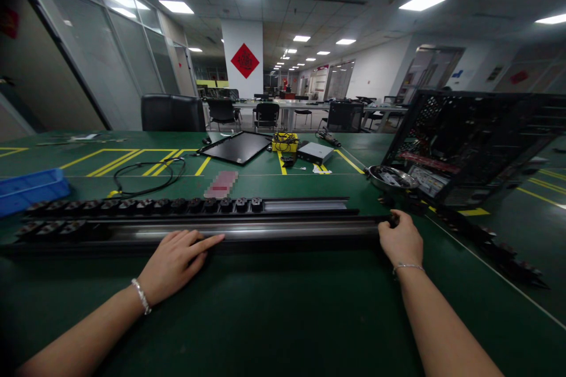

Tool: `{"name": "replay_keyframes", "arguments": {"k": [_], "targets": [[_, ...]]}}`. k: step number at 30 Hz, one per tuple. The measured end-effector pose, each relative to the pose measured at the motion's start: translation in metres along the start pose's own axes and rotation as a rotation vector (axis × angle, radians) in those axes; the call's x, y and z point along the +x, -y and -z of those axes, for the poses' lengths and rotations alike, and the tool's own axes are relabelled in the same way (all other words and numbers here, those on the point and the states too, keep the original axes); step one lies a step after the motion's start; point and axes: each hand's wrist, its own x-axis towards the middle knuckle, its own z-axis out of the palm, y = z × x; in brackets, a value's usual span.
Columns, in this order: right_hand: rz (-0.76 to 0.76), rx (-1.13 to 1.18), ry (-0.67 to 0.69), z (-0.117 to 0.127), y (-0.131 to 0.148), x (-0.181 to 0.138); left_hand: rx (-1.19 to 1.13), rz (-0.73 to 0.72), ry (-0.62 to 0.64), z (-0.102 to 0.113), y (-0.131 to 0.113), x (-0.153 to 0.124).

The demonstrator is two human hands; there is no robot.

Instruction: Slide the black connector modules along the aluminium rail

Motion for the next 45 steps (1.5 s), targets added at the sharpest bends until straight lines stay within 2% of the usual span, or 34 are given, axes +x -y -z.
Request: {"name": "replay_keyframes", "arguments": {"k": [20,45], "targets": [[0.133,-0.017,-0.096,-0.0047,-0.0050,0.0047,0.007,-0.005,-0.004,0.0008,-0.0005,0.0001],[0.108,-0.025,-0.094,-0.0049,-0.0075,0.0070,0.022,-0.018,-0.025,-0.0005,0.0005,-0.0001]]}}
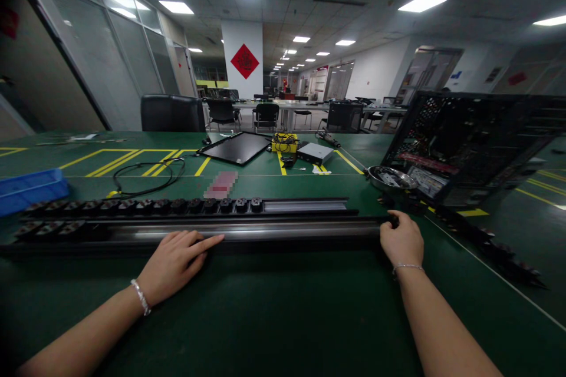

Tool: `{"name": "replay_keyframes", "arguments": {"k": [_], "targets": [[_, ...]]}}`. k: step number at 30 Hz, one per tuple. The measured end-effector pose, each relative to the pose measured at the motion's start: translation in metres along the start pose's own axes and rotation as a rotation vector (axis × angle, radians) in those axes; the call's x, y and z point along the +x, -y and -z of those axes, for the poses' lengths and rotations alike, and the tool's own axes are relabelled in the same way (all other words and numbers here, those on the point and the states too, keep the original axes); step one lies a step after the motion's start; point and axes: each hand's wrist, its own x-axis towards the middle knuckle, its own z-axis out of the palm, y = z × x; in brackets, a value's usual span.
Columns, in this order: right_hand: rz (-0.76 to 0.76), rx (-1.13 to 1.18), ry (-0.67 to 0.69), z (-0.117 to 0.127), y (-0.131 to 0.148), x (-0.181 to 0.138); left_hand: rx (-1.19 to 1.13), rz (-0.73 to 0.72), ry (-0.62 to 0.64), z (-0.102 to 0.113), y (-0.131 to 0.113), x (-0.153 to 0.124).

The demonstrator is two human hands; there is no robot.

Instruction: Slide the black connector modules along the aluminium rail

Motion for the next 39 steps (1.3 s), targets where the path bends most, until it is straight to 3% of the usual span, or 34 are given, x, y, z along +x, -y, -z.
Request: {"name": "replay_keyframes", "arguments": {"k": [39], "targets": [[0.001,0.029,-0.050,-0.0014,-0.0054,0.0022,-0.013,0.011,0.013,0.0006,-0.0005,0.0001]]}}
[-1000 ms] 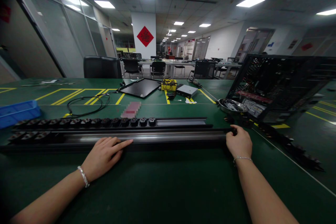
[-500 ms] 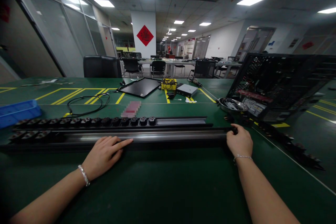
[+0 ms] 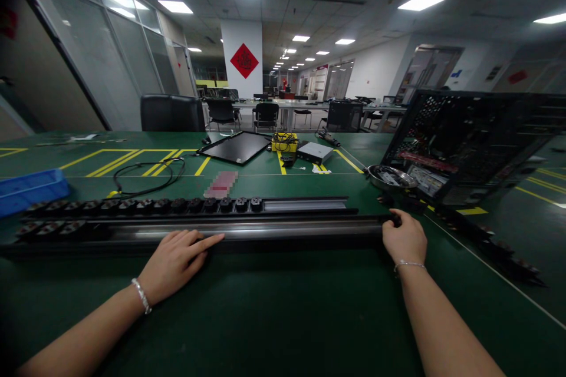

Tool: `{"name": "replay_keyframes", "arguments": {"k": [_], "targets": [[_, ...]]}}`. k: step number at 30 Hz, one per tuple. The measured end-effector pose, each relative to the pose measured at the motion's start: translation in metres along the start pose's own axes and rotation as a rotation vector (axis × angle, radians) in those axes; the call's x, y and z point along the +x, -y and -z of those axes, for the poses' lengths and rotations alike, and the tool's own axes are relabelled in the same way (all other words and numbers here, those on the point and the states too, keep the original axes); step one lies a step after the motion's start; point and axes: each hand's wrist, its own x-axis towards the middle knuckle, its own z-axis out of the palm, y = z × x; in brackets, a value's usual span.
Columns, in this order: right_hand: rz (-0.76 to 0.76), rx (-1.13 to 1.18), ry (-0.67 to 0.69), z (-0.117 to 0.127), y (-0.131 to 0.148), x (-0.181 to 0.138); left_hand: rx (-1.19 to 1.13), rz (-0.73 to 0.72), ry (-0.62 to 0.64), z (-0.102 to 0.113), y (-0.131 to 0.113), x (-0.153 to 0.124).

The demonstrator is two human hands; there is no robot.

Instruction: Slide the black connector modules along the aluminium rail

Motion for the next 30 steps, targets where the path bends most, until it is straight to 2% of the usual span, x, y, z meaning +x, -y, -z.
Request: {"name": "replay_keyframes", "arguments": {"k": [17,30], "targets": [[-0.052,0.027,0.020,0.0019,0.0008,0.0003,0.000,-0.005,-0.002,0.0003,0.0005,-0.0002],[-0.077,0.031,-0.029,-0.0001,-0.0043,0.0041,0.002,-0.004,-0.010,0.0002,0.0000,0.0005]]}}
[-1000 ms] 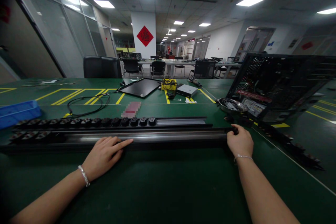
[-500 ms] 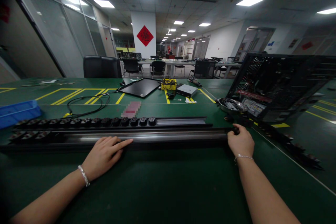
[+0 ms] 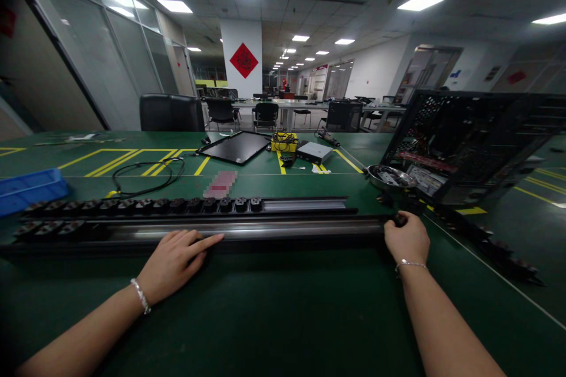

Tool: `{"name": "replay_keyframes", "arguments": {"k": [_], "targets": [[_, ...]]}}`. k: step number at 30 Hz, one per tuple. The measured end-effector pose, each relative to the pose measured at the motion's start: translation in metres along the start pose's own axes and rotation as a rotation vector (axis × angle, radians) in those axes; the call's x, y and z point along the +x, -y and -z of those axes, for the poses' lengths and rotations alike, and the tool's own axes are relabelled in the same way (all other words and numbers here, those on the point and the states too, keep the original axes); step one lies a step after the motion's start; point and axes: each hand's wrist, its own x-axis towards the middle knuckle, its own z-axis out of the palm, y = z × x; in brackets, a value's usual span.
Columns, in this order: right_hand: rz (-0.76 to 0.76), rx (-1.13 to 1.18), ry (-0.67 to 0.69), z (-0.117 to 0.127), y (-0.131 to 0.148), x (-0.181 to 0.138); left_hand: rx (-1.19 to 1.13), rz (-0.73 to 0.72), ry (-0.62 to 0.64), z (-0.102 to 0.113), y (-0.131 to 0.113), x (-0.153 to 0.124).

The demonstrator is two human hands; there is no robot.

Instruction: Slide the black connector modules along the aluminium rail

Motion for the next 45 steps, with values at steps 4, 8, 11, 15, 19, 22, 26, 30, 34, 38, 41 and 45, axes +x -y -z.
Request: {"name": "replay_keyframes", "arguments": {"k": [4,8,11,15,19,22,26,30,34,38,41,45], "targets": [[0.008,-0.009,0.008,0.0000,-0.0032,0.0029,0.001,0.004,0.006,0.0003,-0.0001,-0.0002],[0.004,-0.014,0.018,0.0000,-0.0066,0.0056,0.007,0.003,0.015,0.0003,-0.0001,-0.0004],[0.002,-0.015,0.023,-0.0001,-0.0075,0.0057,0.001,0.003,0.022,0.0005,-0.0001,-0.0004],[-0.008,-0.016,0.029,0.0009,-0.0060,0.0040,-0.006,0.005,0.039,0.0006,0.0001,-0.0003],[-0.033,-0.018,0.025,0.0029,-0.0020,0.0017,-0.005,0.006,0.039,0.0000,0.0005,-0.0001],[-0.052,-0.018,0.024,0.0040,0.0006,0.0003,-0.005,0.006,0.032,-0.0005,0.0007,-0.0002],[-0.073,-0.021,0.035,0.0049,0.0013,-0.0004,-0.008,0.005,0.023,-0.0008,0.0005,-0.0002],[-0.077,-0.020,0.045,0.0051,0.0007,0.0000,-0.005,0.006,0.018,-0.0009,0.0003,-0.0001],[-0.077,-0.014,0.045,0.0053,0.0003,0.0006,-0.006,0.004,0.016,-0.0006,0.0004,-0.0006],[-0.075,-0.006,0.036,0.0054,0.0001,0.0008,-0.006,0.004,0.017,-0.0005,0.0007,-0.0009],[-0.071,-0.003,0.031,0.0053,-0.0005,0.0008,-0.004,0.004,0.013,-0.0007,0.0008,-0.0008],[-0.064,0.001,0.028,0.0048,-0.0017,0.0012,-0.002,0.003,0.014,-0.0006,0.0006,-0.0006]]}}
